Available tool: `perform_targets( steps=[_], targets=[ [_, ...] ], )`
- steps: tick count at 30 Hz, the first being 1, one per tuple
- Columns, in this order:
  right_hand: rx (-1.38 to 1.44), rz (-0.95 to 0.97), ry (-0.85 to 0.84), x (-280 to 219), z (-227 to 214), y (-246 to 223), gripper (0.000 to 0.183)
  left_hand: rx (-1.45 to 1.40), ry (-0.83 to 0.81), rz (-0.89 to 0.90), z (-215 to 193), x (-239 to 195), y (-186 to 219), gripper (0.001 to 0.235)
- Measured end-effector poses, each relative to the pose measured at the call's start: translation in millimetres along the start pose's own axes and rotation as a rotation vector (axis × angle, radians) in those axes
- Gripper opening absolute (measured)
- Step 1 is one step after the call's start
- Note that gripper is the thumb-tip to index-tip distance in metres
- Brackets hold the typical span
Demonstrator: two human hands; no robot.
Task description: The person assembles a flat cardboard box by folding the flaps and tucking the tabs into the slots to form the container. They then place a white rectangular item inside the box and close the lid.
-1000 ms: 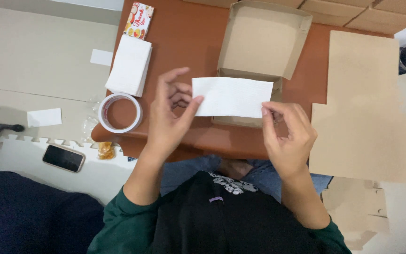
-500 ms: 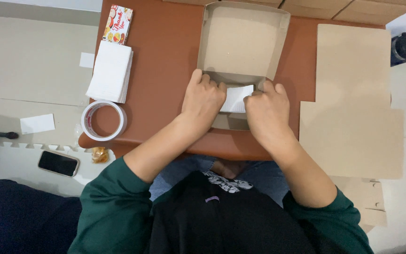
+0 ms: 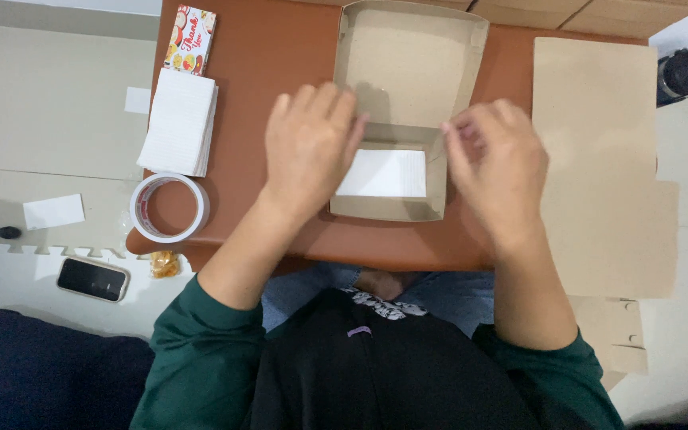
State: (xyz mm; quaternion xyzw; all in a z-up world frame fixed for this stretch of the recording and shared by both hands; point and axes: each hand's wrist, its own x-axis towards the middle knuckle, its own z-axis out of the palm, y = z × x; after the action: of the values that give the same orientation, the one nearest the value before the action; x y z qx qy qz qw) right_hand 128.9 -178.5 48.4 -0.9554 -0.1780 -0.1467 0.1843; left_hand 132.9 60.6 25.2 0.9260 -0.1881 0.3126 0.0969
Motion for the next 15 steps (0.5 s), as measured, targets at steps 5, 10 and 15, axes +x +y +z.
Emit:
perform_targets(
  steps=[5,10,15],
  targets=[
    [0.347,0.282,-0.021,15,-6,20,0.028,-0.373,-0.196,-0.411,-12,0,-27,0.034],
    [0.707,0.337,-0.359,15,15,45,0.034,-0.647,-0.444,-0.522,-21,4,-28,0.04],
    [0.867,0.273,-0.327,13,19,40,0.027,-0.781,-0.415,-0.507,-8,-6,-34,0.019]
  ],
)
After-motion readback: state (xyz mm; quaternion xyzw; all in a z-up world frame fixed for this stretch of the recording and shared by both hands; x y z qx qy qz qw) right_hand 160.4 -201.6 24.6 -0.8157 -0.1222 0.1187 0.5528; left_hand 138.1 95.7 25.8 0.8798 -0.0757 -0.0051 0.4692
